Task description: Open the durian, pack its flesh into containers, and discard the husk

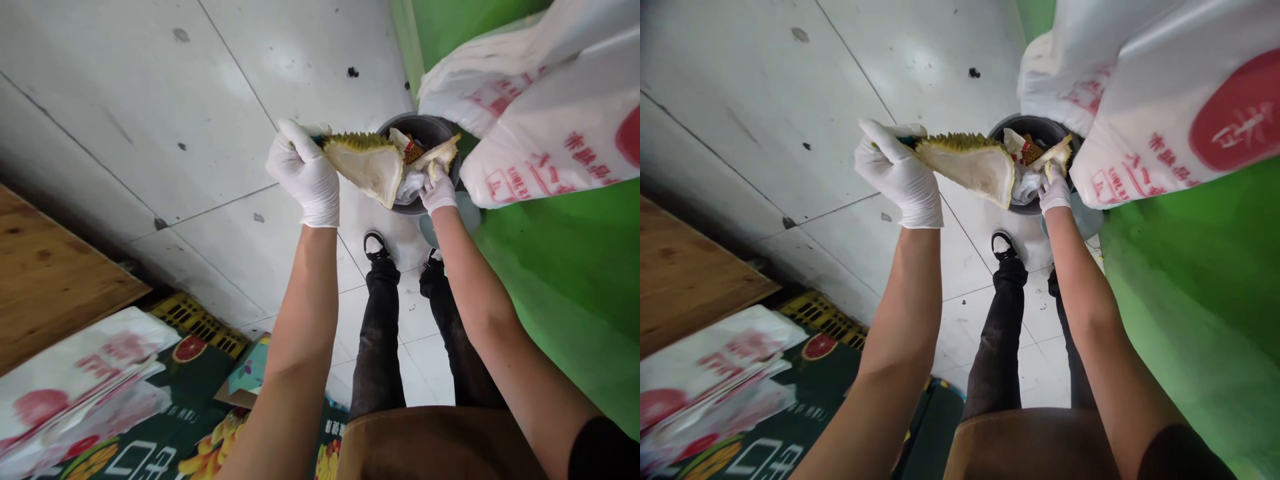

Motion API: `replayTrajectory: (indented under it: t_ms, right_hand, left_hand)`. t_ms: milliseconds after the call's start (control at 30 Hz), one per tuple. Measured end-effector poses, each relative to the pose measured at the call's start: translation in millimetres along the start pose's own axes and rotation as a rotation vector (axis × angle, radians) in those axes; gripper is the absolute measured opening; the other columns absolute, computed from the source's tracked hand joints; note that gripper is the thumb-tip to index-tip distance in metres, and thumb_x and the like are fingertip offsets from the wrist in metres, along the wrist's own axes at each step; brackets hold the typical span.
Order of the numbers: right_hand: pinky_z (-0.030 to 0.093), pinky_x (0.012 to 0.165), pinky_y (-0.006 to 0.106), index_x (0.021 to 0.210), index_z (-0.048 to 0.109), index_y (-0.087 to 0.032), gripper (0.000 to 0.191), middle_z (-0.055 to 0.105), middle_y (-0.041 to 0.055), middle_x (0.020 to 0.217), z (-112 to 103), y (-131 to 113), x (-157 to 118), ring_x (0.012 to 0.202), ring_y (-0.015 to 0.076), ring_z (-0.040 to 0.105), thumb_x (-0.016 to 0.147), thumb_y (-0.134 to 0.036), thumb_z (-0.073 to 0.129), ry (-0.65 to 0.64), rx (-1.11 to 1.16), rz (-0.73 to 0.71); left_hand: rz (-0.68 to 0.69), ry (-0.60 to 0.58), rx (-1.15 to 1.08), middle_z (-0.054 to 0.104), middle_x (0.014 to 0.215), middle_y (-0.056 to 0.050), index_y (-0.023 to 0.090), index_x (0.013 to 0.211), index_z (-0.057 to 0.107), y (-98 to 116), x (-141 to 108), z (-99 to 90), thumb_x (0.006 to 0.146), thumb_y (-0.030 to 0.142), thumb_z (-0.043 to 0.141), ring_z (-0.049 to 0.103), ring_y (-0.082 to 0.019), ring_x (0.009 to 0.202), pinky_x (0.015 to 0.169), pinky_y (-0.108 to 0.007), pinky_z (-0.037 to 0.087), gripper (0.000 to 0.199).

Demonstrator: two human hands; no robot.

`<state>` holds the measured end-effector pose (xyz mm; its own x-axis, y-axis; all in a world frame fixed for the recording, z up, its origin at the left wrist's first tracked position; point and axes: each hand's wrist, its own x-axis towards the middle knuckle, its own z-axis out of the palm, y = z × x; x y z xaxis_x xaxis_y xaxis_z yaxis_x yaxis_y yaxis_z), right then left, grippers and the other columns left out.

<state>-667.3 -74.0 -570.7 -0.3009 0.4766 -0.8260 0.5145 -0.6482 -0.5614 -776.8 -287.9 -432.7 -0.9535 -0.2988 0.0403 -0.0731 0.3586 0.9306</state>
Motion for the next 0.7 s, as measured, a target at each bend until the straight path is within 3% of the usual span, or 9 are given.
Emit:
replayTrajectory:
  t_ms: [100, 167, 300, 367, 467, 567, 633, 700]
  right_hand:
    - [0.060, 0.119, 0.044, 0.112, 0.072, -0.025, 0.018, 0.078, 0.0049, 0.134, -4, 0, -25, 0.136, 0.0202, 0.072, 0.097, -0.031, 0.065, 0.217, -0.085, -0.105]
    - [0.064, 0.112, 0.039, 0.108, 0.072, -0.024, 0.017, 0.080, 0.0059, 0.125, -16, 1, -48, 0.130, 0.0209, 0.075, 0.092, -0.030, 0.069, 0.269, -0.154, -0.222]
    - [0.070, 0.095, 0.036, 0.114, 0.072, -0.024, 0.025, 0.082, 0.0063, 0.118, -58, -5, -120, 0.113, 0.0208, 0.081, 0.092, -0.035, 0.073, 0.168, -0.214, -0.311]
    - [0.070, 0.098, 0.038, 0.112, 0.074, -0.025, 0.025, 0.082, 0.0060, 0.119, -77, -18, -166, 0.112, 0.0207, 0.082, 0.089, -0.033, 0.079, 0.100, -0.205, -0.417]
    - [0.069, 0.107, 0.043, 0.103, 0.077, -0.028, 0.020, 0.081, 0.0042, 0.122, -96, -55, -241, 0.116, 0.0215, 0.081, 0.086, -0.028, 0.087, 0.008, -0.177, -0.702]
    - [0.073, 0.099, 0.046, 0.101, 0.080, -0.033, 0.015, 0.079, 0.0027, 0.116, -107, -107, -315, 0.108, 0.0229, 0.082, 0.091, -0.027, 0.089, 0.024, -0.242, -1.057]
    - [0.074, 0.093, 0.049, 0.102, 0.081, -0.036, 0.015, 0.079, 0.0017, 0.107, -118, -144, -364, 0.102, 0.0245, 0.082, 0.092, -0.028, 0.089, 0.097, -0.326, -1.274]
    - [0.073, 0.091, 0.052, 0.100, 0.081, -0.038, 0.017, 0.080, 0.0002, 0.098, -134, -178, -414, 0.098, 0.0256, 0.081, 0.090, -0.029, 0.091, 0.175, -0.392, -1.450]
  left_hand:
    - [0.005, -0.066, 0.030, 0.075, 0.083, -0.003, 0.019, 0.079, 0.074, 6, -3, 4.2, 0.122, 0.028, 0.037, 0.076, -0.015, 0.089, 0.096, -0.030, 0.060, 0.058]
    - [-0.057, -0.140, 0.031, 0.073, 0.087, -0.002, 0.019, 0.082, 0.074, 8, -5, 10.4, 0.121, 0.030, 0.045, 0.077, -0.015, 0.098, 0.104, -0.031, 0.060, 0.050]
    - [-0.120, -0.284, -0.042, 0.072, 0.094, -0.001, 0.021, 0.085, 0.073, 7, -10, 34.0, 0.120, 0.046, 0.045, 0.079, -0.018, 0.115, 0.114, -0.036, 0.059, 0.051]
    - [-0.142, -0.359, -0.057, 0.075, 0.098, -0.003, 0.020, 0.088, 0.074, 8, -13, 47.7, 0.119, 0.051, 0.046, 0.078, -0.019, 0.120, 0.118, -0.038, 0.056, 0.052]
    - [-0.215, -0.499, 0.016, 0.079, 0.123, -0.011, 0.019, 0.108, 0.076, 21, -23, 56.8, 0.106, 0.049, 0.076, 0.069, -0.027, 0.141, 0.128, -0.042, 0.049, 0.030]
    - [-0.253, -0.597, 0.224, 0.072, 0.147, -0.024, 0.016, 0.123, 0.074, 56, -41, 42.3, 0.091, 0.038, 0.090, 0.057, -0.038, 0.155, 0.133, -0.052, 0.043, 0.042]
    - [-0.297, -0.751, 0.398, 0.074, 0.140, -0.030, 0.013, 0.117, 0.076, 95, -60, 20.3, 0.096, 0.039, 0.084, 0.064, -0.044, 0.148, 0.128, -0.058, 0.046, 0.035]
    - [-0.299, -0.930, 0.461, 0.079, 0.126, -0.027, 0.015, 0.110, 0.078, 147, -85, -8.5, 0.101, 0.042, 0.076, 0.073, -0.045, 0.134, 0.120, -0.059, 0.051, 0.029]
